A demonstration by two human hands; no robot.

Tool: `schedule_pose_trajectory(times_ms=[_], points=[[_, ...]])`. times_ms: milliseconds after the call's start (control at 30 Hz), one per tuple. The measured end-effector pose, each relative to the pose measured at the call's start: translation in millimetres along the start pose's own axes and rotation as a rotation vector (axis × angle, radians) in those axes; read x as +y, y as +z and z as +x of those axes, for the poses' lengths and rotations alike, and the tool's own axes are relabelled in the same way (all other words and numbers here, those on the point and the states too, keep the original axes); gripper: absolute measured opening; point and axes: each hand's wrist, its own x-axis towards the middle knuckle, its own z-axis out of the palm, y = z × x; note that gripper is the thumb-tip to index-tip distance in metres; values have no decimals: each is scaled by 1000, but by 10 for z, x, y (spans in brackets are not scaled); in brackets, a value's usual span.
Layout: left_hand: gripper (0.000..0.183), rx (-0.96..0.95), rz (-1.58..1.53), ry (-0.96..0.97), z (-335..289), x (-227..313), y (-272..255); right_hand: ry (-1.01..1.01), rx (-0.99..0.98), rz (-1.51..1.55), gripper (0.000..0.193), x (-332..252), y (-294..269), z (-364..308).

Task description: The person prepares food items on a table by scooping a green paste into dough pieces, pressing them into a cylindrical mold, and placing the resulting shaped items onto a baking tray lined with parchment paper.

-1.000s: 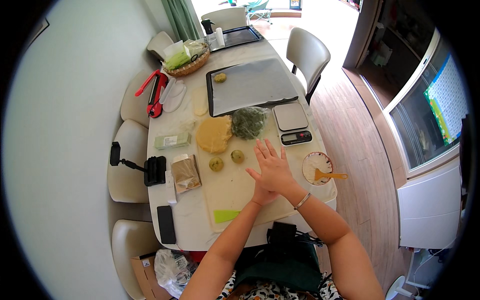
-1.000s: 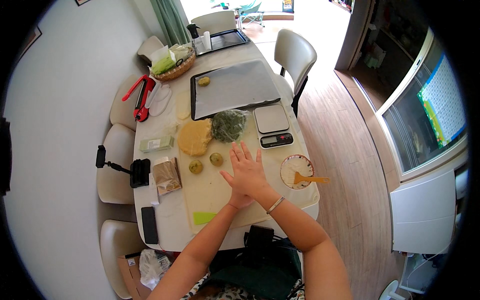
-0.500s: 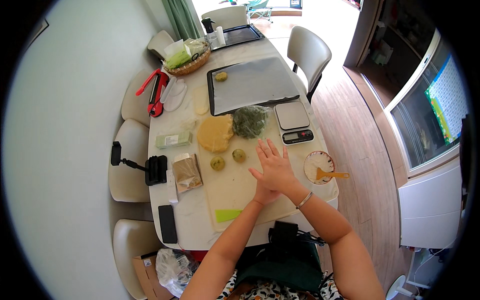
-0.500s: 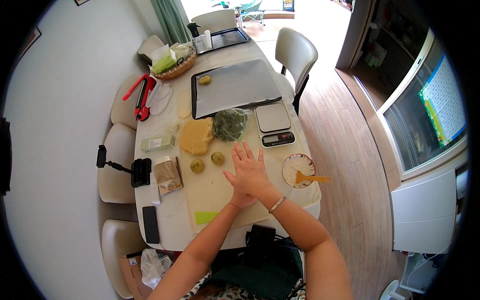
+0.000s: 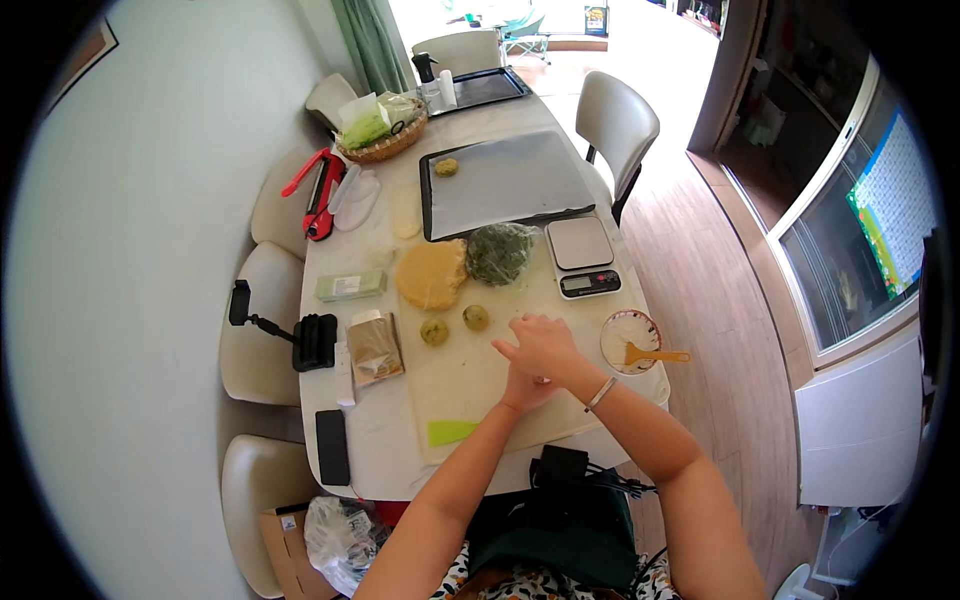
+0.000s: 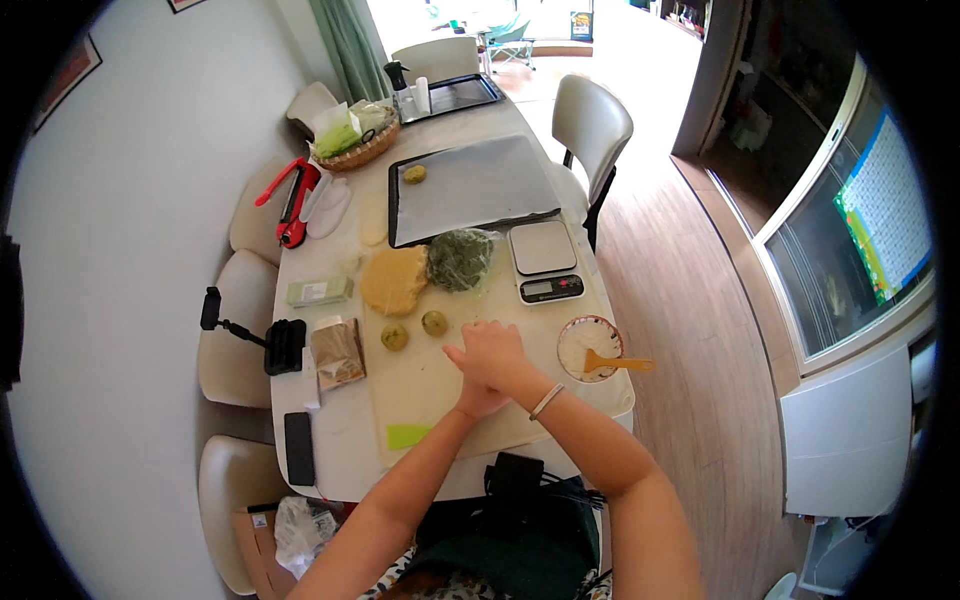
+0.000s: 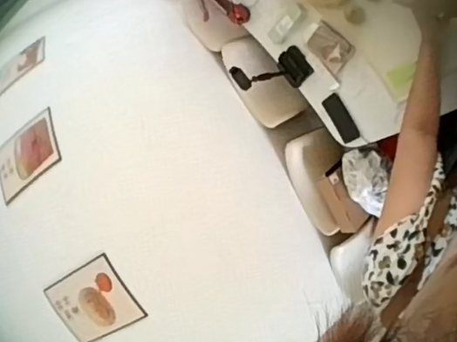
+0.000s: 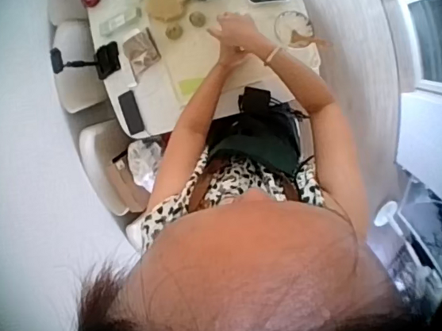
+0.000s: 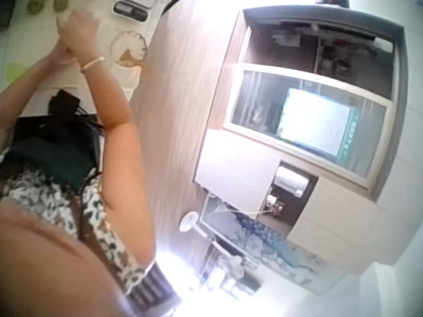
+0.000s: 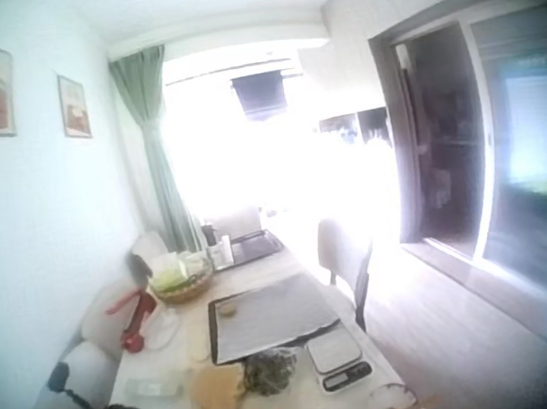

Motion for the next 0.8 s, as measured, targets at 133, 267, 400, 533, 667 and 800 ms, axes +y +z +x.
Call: schedule_pose_trajectory(times_ms=[133, 267, 400, 533, 667, 800], points=[[45, -16, -133, -140, -41, -23, 9, -16, 205, 378, 56, 153, -54, -6], [36, 57, -204, -139, -37, 80, 23, 78, 74, 430, 68, 351, -257, -109], [32, 56, -174, -103, -36, 54, 11, 242, -138, 439, 77, 439, -390, -285], [27, 65, -67, -12, -11, 28, 45, 304, -329, 668, 81, 595, -287, -382], [18, 86, -35, -43, -1, -34, 77, 295, -435, 742, 71, 645, -151, -415], [20, 69, 47, -2, 35, 55, 35, 321, -365, 856, 69, 653, -94, -452]])
